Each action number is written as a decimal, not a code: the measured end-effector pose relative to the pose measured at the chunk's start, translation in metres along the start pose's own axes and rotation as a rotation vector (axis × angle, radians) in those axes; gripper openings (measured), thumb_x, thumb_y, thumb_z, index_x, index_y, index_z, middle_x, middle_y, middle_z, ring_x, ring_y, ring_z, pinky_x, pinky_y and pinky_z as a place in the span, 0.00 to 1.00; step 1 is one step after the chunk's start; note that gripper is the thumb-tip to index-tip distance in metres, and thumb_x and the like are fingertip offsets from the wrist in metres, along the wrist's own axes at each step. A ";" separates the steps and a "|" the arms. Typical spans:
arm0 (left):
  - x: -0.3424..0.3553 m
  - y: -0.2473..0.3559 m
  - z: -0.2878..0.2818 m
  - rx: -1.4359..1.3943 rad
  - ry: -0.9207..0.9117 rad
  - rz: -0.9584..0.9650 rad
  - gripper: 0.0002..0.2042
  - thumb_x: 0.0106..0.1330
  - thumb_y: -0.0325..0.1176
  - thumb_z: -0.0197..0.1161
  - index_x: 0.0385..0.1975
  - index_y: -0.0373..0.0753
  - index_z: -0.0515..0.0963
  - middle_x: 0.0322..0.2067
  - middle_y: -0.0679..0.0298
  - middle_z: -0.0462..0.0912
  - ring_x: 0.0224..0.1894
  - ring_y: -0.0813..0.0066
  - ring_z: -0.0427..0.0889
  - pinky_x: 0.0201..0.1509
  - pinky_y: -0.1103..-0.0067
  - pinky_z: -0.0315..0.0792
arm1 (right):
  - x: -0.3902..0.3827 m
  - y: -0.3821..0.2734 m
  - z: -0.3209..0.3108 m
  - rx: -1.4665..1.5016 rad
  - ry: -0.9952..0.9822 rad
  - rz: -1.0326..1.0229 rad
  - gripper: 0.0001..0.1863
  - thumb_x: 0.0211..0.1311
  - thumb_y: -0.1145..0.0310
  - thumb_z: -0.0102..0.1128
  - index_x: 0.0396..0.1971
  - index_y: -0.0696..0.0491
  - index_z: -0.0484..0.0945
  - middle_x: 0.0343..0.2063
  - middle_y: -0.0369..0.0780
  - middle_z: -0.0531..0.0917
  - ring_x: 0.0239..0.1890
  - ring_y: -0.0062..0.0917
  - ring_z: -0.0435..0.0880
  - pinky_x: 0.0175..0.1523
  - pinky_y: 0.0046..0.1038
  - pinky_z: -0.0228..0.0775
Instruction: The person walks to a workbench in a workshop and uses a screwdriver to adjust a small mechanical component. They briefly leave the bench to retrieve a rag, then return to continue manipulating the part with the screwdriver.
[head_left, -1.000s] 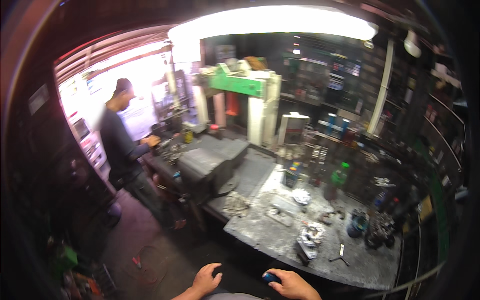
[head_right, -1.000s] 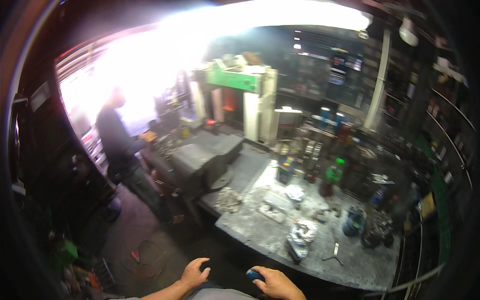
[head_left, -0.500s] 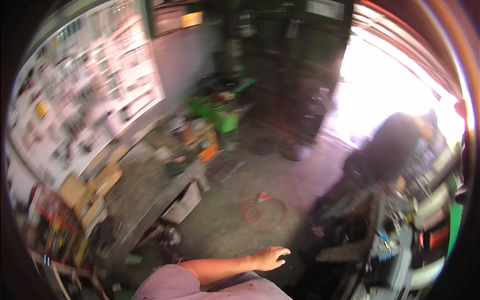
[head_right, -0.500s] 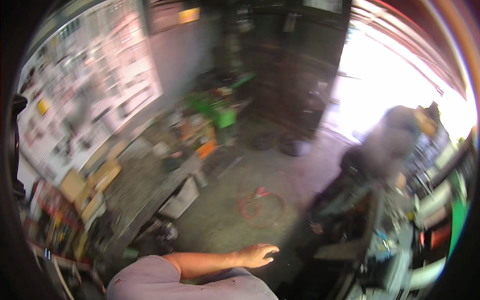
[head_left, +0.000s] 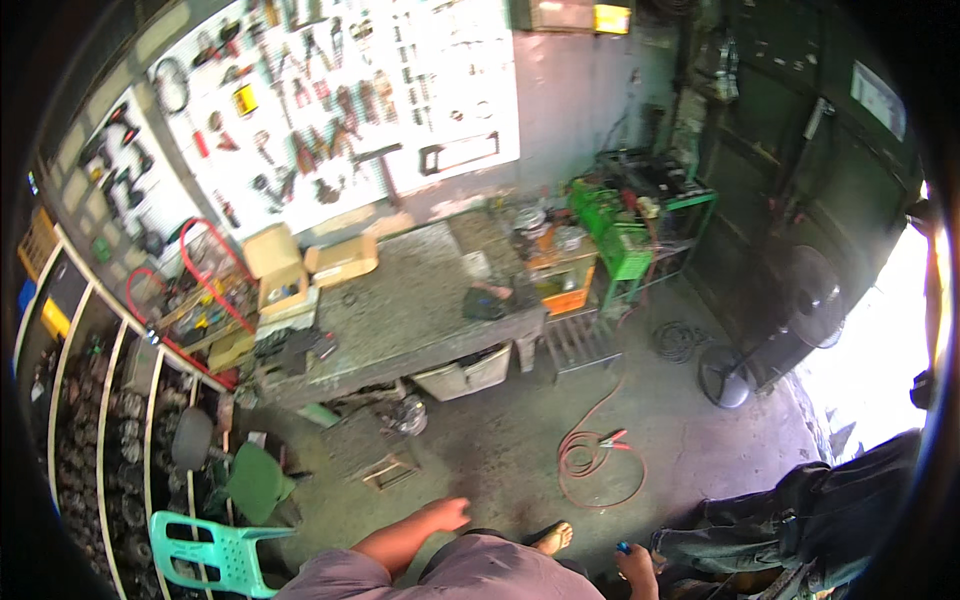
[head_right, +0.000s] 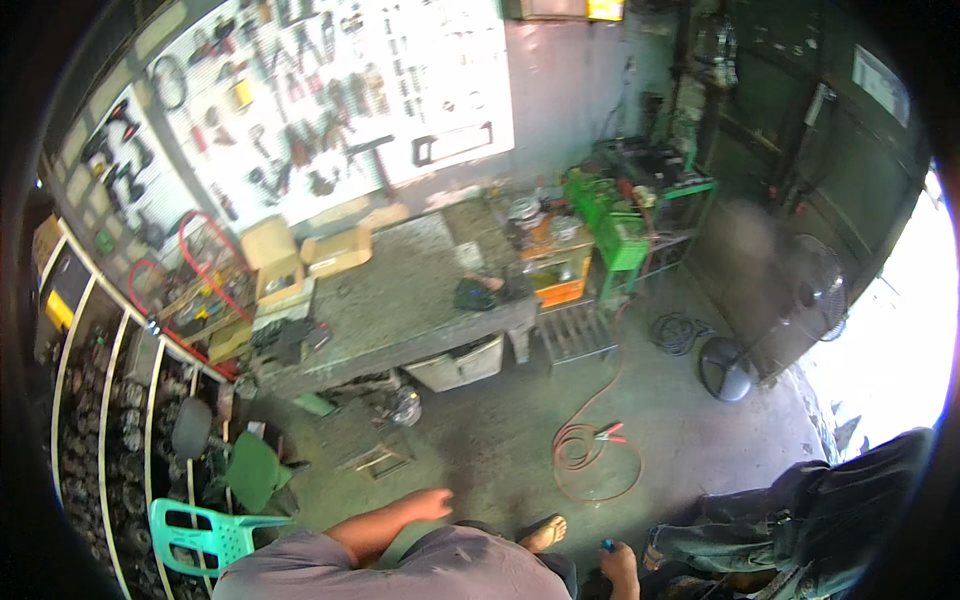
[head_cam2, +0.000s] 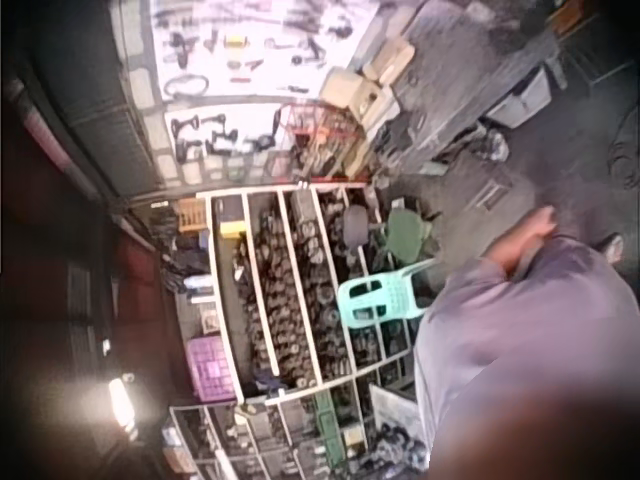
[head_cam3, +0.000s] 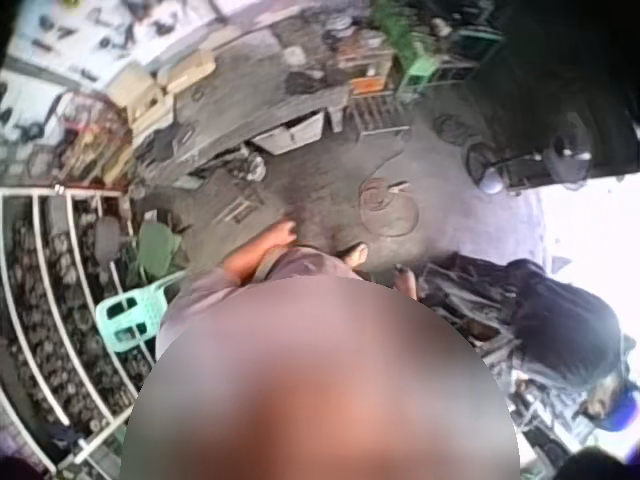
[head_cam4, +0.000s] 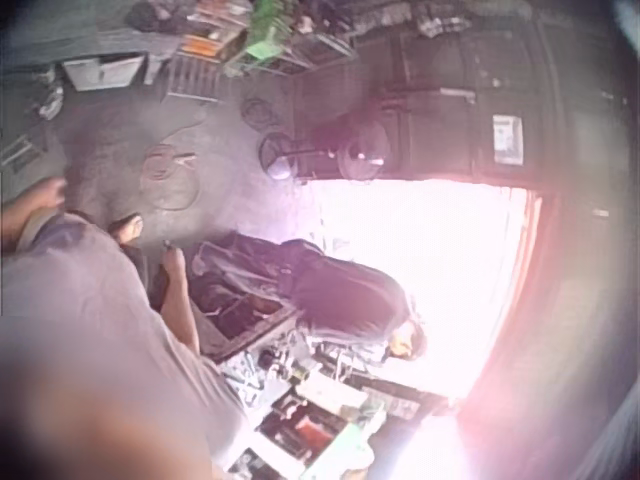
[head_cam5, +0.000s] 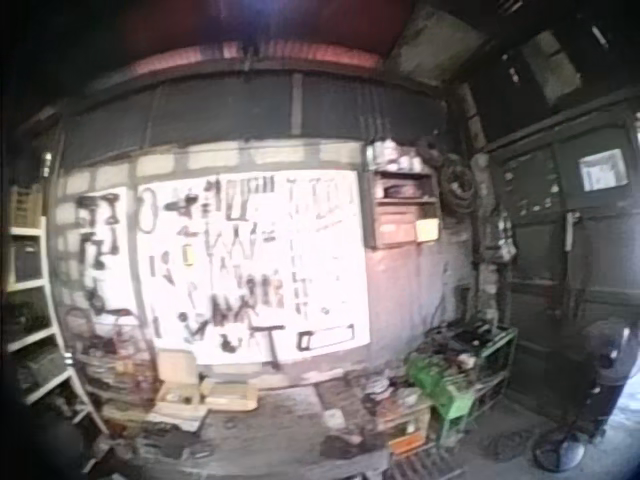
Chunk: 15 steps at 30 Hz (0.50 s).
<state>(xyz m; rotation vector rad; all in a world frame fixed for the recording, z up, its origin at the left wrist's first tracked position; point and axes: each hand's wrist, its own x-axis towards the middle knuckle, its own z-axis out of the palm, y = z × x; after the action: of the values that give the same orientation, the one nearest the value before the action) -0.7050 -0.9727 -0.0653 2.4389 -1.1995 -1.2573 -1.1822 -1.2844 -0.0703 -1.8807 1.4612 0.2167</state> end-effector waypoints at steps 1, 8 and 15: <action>-0.010 -0.020 0.008 0.105 -0.064 -0.133 0.28 0.67 0.49 0.73 0.62 0.39 0.87 0.58 0.44 0.92 0.60 0.43 0.91 0.63 0.53 0.84 | 0.006 -0.002 -0.008 0.054 -0.032 0.016 0.23 0.67 0.60 0.77 0.55 0.61 0.90 0.41 0.54 0.95 0.49 0.49 0.96 0.56 0.44 0.85; -0.047 -0.040 0.023 0.086 -0.291 -0.426 0.29 0.68 0.63 0.77 0.56 0.45 0.94 0.57 0.48 0.94 0.59 0.47 0.93 0.68 0.59 0.83 | 0.049 0.028 -0.078 -0.167 -0.290 0.080 0.33 0.67 0.44 0.74 0.57 0.59 0.90 0.54 0.59 0.92 0.63 0.55 0.89 0.68 0.49 0.82; 0.095 0.057 -0.035 0.044 -0.368 -0.291 0.34 0.70 0.51 0.76 0.70 0.36 0.84 0.57 0.46 0.94 0.57 0.55 0.93 0.61 0.64 0.86 | 0.123 0.132 -0.065 -0.188 -0.501 0.433 0.23 0.72 0.48 0.73 0.48 0.55 0.94 0.45 0.50 0.95 0.53 0.47 0.95 0.58 0.44 0.84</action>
<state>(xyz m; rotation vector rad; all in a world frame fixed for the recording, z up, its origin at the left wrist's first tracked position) -0.6814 -1.0866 -0.0762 2.5587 -0.9724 -1.8442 -1.2776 -1.4314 -0.1483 -1.4712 1.5006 0.9850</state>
